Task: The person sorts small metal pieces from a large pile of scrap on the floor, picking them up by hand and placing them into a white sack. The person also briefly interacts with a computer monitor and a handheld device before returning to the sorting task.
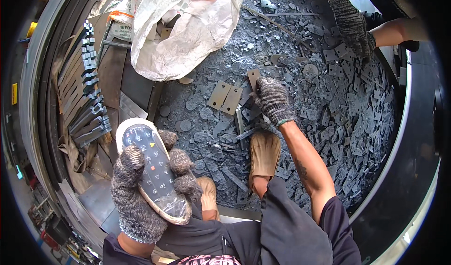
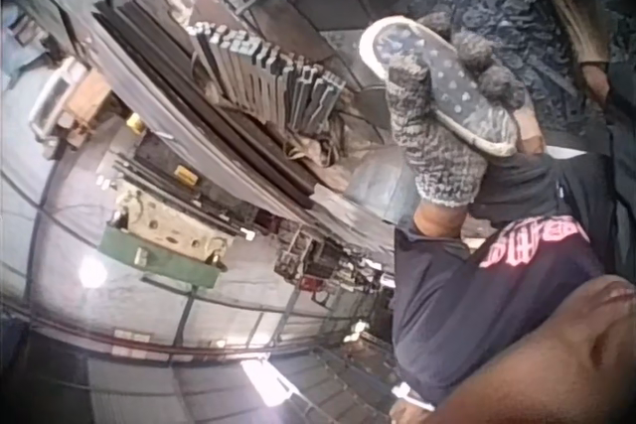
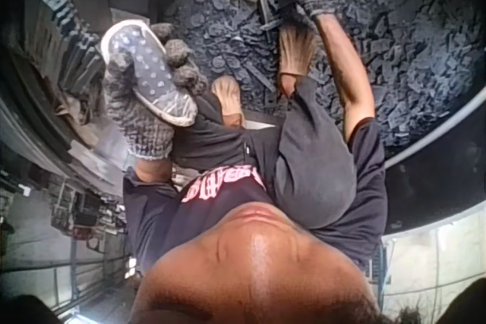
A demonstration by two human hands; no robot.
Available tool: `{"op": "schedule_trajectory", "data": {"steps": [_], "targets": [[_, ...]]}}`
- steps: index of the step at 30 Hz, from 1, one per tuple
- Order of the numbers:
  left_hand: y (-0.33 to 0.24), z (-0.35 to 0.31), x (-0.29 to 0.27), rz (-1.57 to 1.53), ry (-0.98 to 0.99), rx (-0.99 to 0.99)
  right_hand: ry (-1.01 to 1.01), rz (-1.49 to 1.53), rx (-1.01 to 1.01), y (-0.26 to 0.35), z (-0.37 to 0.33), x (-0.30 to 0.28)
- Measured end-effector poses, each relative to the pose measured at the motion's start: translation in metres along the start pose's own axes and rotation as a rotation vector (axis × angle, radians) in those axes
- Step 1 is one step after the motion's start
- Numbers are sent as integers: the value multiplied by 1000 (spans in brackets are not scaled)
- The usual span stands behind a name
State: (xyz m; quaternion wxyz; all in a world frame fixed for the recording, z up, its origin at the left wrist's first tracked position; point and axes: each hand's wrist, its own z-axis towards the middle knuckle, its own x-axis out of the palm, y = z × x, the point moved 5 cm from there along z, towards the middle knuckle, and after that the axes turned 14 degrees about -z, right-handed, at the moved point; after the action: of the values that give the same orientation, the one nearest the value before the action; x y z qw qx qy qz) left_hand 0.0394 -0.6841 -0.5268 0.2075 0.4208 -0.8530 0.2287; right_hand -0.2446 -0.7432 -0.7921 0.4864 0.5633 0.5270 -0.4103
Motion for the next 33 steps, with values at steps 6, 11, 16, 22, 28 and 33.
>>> {"op": "schedule_trajectory", "data": {"steps": [6,11,16,22,28,33], "targets": [[5,-9,3,-39,-30,-14,199,1013,552,-33,-13,32],[-2,-13,-2,-68,-12,7,181,851,112,-10,-4,-4],[-1,-11,-5,-160,12,-43,304,201,-468,50,33,-23],[2,-14,-1,-289,166,-111,122,233,-620,52,50,-6],[-3,-17,3,-396,183,-54,81,193,-57,35,6,-15],[-1,-11,8,-383,193,-58,-24,21,-85,50,-36,5]]}}
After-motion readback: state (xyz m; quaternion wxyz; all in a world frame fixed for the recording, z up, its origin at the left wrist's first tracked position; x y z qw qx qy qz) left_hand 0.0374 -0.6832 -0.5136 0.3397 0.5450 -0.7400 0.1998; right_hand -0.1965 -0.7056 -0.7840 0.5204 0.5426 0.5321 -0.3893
